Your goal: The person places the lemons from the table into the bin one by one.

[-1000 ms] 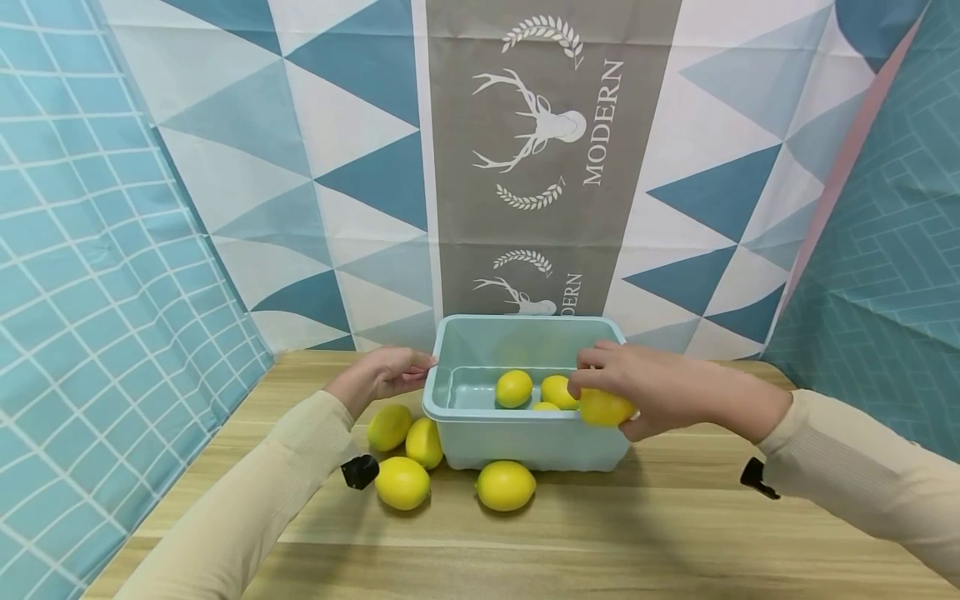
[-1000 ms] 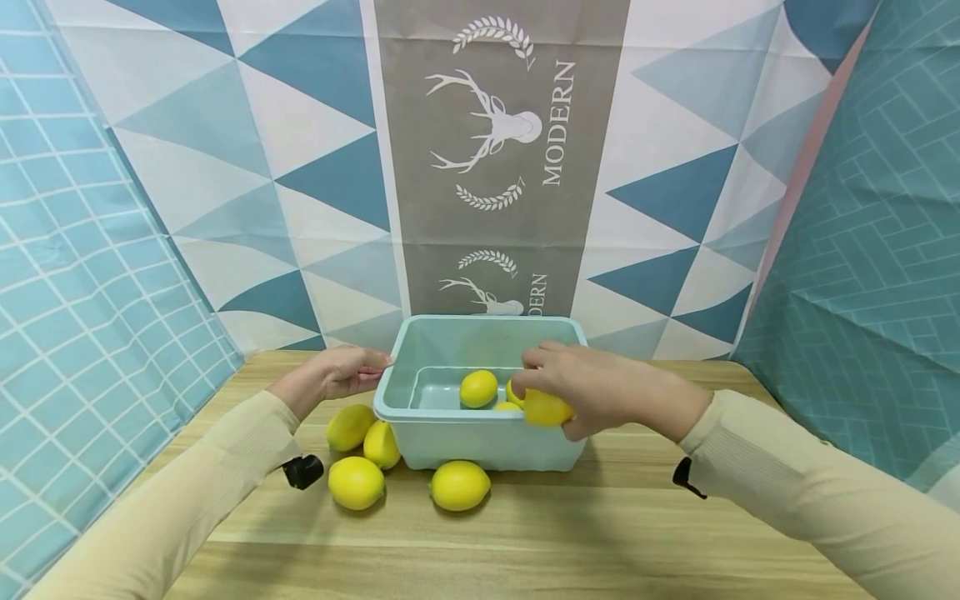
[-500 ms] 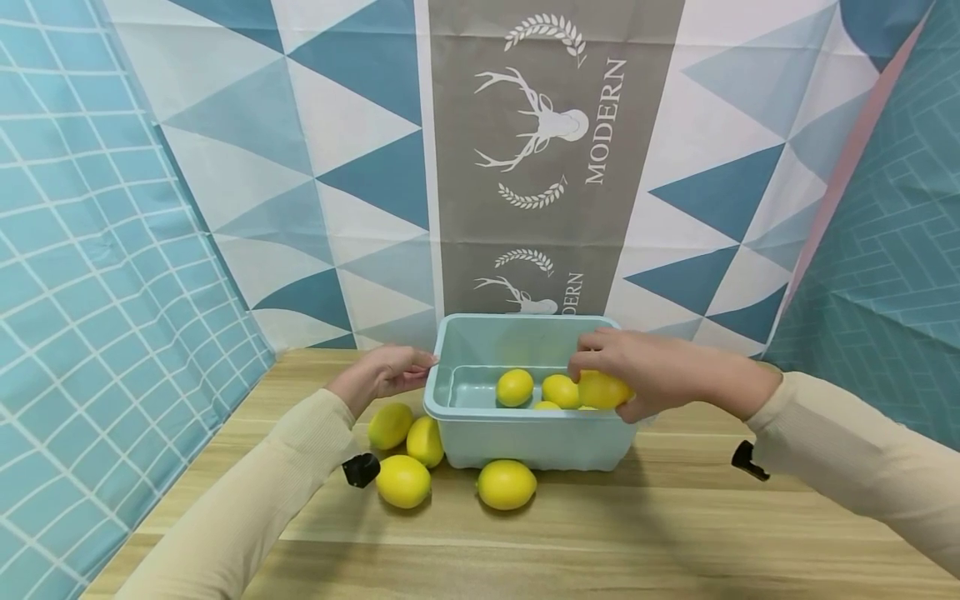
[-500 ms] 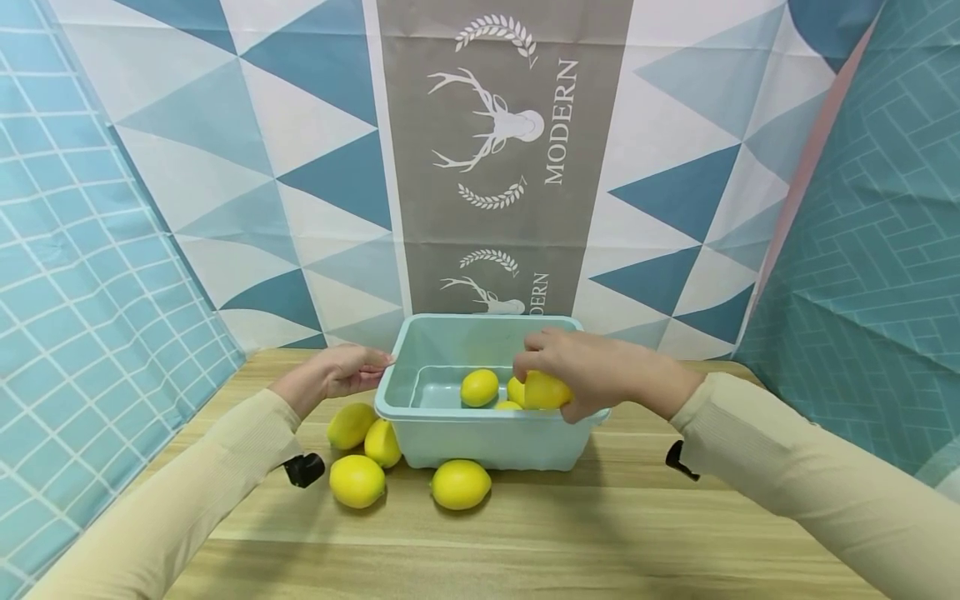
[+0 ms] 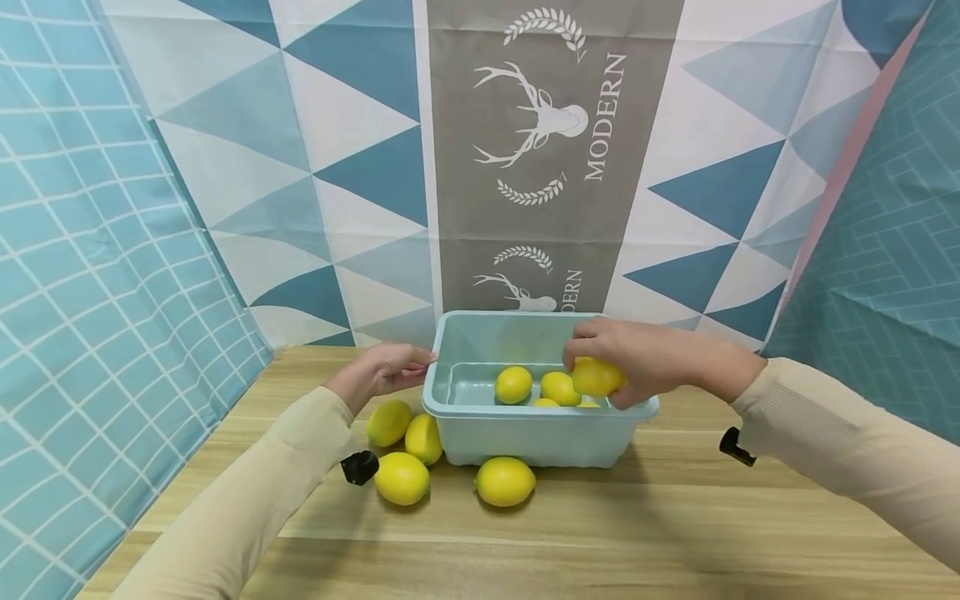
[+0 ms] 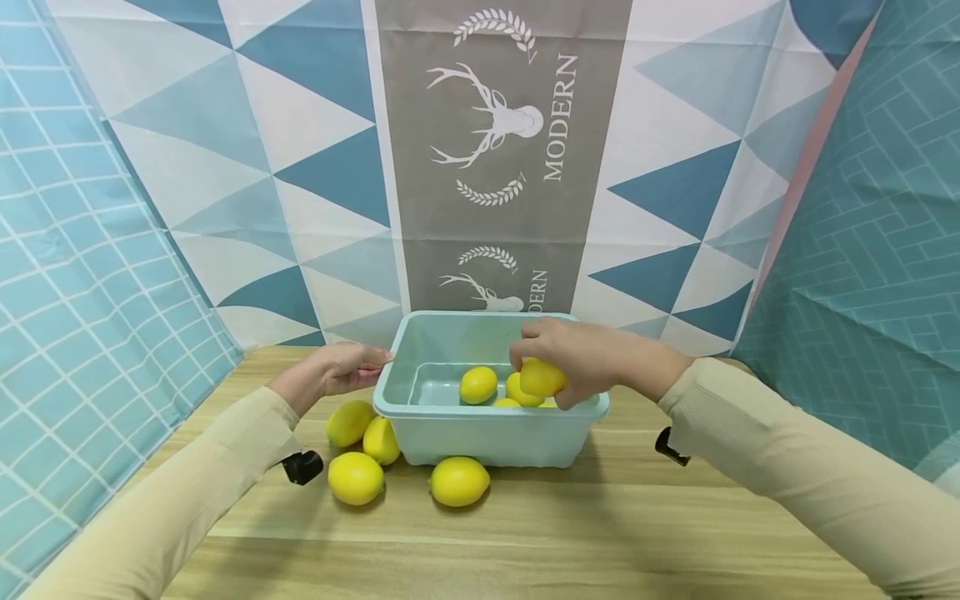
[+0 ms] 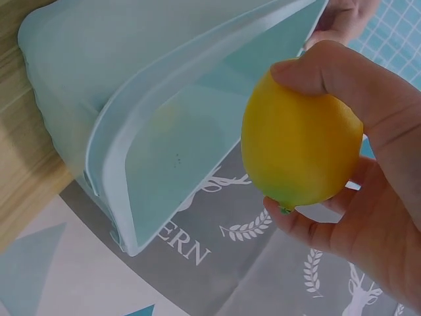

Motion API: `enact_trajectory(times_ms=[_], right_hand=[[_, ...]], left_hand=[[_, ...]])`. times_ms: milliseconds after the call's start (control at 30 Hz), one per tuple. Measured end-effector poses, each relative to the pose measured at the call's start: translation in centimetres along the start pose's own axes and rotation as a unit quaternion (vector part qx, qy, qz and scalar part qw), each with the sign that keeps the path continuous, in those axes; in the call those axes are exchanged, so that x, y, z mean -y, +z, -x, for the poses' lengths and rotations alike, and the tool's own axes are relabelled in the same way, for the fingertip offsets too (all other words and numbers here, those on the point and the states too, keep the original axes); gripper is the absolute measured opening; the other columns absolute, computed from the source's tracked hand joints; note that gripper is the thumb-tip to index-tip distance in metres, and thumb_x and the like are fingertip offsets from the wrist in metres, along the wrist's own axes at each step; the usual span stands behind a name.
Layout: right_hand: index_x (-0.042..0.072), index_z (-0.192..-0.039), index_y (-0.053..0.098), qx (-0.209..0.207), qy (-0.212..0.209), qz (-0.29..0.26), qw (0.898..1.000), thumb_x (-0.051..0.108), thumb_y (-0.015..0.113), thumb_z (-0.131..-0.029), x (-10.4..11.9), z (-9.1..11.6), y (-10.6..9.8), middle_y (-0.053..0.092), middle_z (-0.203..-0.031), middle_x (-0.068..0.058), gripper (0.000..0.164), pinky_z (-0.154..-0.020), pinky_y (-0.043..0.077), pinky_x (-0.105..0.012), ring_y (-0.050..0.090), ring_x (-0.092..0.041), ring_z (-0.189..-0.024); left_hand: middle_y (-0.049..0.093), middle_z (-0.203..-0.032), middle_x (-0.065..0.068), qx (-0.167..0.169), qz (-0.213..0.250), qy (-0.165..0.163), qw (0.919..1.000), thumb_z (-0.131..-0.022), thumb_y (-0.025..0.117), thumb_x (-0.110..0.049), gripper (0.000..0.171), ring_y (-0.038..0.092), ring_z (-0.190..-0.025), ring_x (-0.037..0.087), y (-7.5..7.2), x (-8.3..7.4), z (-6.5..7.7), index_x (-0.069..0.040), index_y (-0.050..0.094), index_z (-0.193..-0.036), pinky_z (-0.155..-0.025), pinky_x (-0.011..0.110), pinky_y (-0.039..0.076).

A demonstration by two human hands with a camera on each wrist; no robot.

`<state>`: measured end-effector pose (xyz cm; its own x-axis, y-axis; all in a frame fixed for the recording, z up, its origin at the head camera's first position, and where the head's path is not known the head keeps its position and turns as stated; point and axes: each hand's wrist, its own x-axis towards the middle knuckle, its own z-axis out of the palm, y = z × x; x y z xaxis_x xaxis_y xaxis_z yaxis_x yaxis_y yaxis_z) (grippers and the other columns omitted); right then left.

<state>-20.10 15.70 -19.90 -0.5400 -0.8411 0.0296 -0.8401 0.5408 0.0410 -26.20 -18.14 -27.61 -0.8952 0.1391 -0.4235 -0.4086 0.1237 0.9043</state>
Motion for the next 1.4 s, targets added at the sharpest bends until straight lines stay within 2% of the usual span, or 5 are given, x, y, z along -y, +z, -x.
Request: enact_trajectory(times_ms=[233,533,900,1267,1400], right_hand=[[0.019,-0.103,0.059,-0.002,0.001,0.006,1.0,0.007,0.081,-0.063,-0.6,-0.5,0.0,0.055,-0.096,0.005,0.047,-0.077,0.053,-0.029,0.05,-0.013,-0.091],[0.019,-0.105,0.059,0.004,0.018,0.012,1.0,0.009,0.082,-0.064,-1.6,-1.1,0.4,0.054,-0.098,0.003,0.048,-0.077,0.052,-0.029,0.049,-0.014,-0.091],[0.018,-0.103,0.059,0.008,0.013,-0.005,1.0,0.006,0.081,-0.065,-2.6,-1.9,0.9,0.054,-0.099,0.0,0.047,-0.077,0.053,-0.031,0.05,-0.017,-0.091],[0.016,-0.103,0.059,0.012,0.01,-0.012,1.0,0.007,0.081,-0.064,-3.2,-2.8,1.0,0.054,-0.099,-0.001,0.045,-0.078,0.053,-0.032,0.05,-0.018,-0.091],[0.015,-0.104,0.059,0.015,0.012,-0.012,1.0,0.007,0.081,-0.065,-3.3,-3.0,0.9,0.055,-0.1,-0.002,0.046,-0.08,0.053,-0.033,0.05,-0.019,-0.091]], left_hand=[[0.056,-0.09,0.004,-0.004,-0.004,-0.001,1.0,-0.095,0.056,-0.008,0.041,0.06,-0.079,0.011,0.0,-0.2,0.1,0.007,0.048,-0.132,-0.068,0.016,0.058],[0.056,-0.091,0.004,0.002,-0.001,0.001,1.0,-0.095,0.055,-0.007,0.043,0.06,-0.077,0.01,0.1,-0.1,0.0,0.009,0.045,-0.134,-0.068,0.016,0.058],[0.056,-0.094,0.005,-0.007,-0.005,-0.002,1.0,-0.095,0.056,-0.008,0.044,0.06,-0.078,0.01,0.1,0.0,-0.1,0.008,0.045,-0.135,-0.069,0.017,0.059],[0.056,-0.104,0.008,-0.007,0.002,-0.005,1.0,-0.095,0.057,-0.008,0.042,0.061,-0.087,0.013,0.1,0.1,-0.1,0.007,0.048,-0.133,-0.07,0.017,0.059],[0.056,-0.102,0.008,-0.009,-0.001,-0.006,0.9999,-0.095,0.058,-0.009,0.041,0.061,-0.088,0.014,0.1,0.0,-0.1,0.006,0.049,-0.132,-0.071,0.018,0.059]])
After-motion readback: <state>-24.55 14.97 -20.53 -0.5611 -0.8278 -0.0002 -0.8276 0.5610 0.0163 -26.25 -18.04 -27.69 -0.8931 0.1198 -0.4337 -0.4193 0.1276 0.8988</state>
